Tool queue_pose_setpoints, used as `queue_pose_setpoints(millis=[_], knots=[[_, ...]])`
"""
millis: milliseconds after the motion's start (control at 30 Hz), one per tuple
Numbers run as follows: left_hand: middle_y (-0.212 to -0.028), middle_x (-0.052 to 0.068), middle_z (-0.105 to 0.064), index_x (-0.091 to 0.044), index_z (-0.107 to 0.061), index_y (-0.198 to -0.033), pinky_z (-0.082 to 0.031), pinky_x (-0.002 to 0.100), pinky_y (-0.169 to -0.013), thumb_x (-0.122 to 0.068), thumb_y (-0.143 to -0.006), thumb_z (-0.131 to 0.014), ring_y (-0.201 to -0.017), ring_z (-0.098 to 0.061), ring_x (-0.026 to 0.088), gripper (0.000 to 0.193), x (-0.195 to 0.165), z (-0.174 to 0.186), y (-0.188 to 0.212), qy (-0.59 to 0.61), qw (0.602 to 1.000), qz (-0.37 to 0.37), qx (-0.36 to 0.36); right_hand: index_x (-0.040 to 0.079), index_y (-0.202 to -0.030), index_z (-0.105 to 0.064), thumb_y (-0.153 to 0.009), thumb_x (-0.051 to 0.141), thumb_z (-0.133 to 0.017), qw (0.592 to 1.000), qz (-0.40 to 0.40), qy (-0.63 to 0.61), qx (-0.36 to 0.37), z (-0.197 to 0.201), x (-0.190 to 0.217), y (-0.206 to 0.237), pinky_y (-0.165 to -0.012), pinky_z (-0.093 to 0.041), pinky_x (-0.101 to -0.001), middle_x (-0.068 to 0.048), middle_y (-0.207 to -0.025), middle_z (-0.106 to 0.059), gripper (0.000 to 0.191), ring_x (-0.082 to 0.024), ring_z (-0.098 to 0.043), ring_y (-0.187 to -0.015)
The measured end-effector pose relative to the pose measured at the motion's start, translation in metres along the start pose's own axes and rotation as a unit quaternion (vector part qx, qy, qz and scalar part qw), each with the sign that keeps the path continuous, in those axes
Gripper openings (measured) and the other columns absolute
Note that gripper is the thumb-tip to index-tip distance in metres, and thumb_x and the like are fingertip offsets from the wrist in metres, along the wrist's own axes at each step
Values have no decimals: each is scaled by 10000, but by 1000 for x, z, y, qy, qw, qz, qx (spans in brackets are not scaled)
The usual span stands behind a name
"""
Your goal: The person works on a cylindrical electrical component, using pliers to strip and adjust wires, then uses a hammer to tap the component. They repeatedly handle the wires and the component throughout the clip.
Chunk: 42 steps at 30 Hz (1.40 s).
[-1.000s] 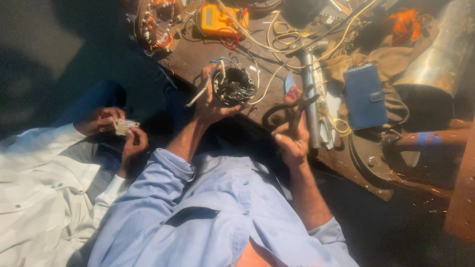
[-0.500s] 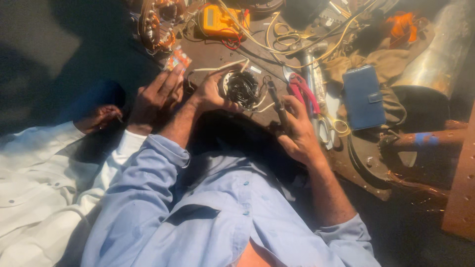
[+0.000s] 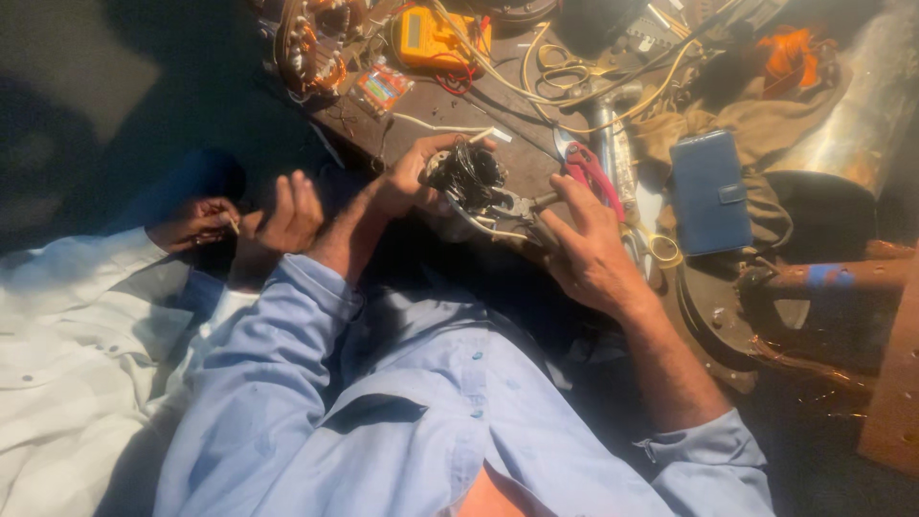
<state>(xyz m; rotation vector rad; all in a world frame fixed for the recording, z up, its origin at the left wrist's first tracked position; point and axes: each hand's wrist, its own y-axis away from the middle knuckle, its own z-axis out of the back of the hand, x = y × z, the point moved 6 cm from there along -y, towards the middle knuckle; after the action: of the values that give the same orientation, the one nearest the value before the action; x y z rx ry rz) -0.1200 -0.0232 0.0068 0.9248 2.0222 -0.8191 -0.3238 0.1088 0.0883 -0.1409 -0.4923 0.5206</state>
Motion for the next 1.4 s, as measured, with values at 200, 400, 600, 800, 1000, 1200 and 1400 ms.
queue_pose_setpoints(millis=[200, 400, 600, 800, 1000, 1200, 1400], knots=[[-1289, 119, -699, 18, -488, -1495, -563, 331, -1053, -463, -701, -977, -1182, -688, 181, 1049, -4, -2, 11, -38, 999, 25, -19, 73, -1298, -581, -684, 87, -800, 998, 21, -13, 55, 6, 5, -5, -1129, -326, -588, -263, -1523, -428, 652, -465, -433, -1403], [-1323, 103, -687, 12, -457, -1548, -551, 302, -1049, -278, -730, -914, -1196, -670, 152, 980, -1, -8, 15, -47, 998, 34, 4, 69, -1321, -556, -766, 145, -837, 999, 38, 2, 37, 12, 12, -8, -1150, -324, -587, -247, -1541, -412, 627, -441, -431, -1418], [-1323, 105, -683, 17, -452, -1551, -550, 310, -1008, -153, -696, -872, -1169, -660, 154, 968, 1, -9, 20, -53, 996, 64, -17, 99, -1307, -573, -664, 62, -811, 997, 41, 5, 66, 15, 11, 2, -1142, -326, -589, -251, -1536, -411, 687, -446, -423, -1415], [-1343, 92, -691, -17, -498, -1522, -518, 312, -1093, -202, -673, -920, -1221, -648, 151, 966, -13, -5, 14, -311, 945, 24, -100, 90, -1320, -600, -664, 40, -790, 998, -37, 10, 56, 13, -1, 14, -1118, -370, -570, -212, -1476, -472, 686, -432, -449, -1373], [-1342, 108, -700, -35, -550, -1466, -507, 320, -1093, -329, -595, -966, -1223, -664, 175, 1009, -21, 0, 8, -427, 876, 3, -225, 107, -1229, -670, -713, 160, -823, 957, -171, 218, 84, 11, -21, 16, -1003, -397, -538, -184, -1346, -544, 541, -395, -494, -1270], [-1398, 165, -648, -55, -505, -1485, -503, 395, -1099, -372, -598, -980, -1272, -649, 292, 1055, -26, -14, 5, -541, 812, -60, -208, -1, -1404, -531, -876, 178, -811, 993, -77, -19, -84, 23, -6, -17, -1006, -495, -442, -178, -1365, -622, 624, -357, -629, -1212], [-1267, 150, -686, -99, -514, -1478, -554, 428, -983, -371, -665, -917, -1148, -683, 321, 947, -29, -34, -8, -598, 779, -62, -178, 19, -1488, -428, -872, 105, -805, 975, -105, -167, -98, -12, -1, -61, -858, -568, -365, -154, -1194, -736, 727, -273, -733, -958]])
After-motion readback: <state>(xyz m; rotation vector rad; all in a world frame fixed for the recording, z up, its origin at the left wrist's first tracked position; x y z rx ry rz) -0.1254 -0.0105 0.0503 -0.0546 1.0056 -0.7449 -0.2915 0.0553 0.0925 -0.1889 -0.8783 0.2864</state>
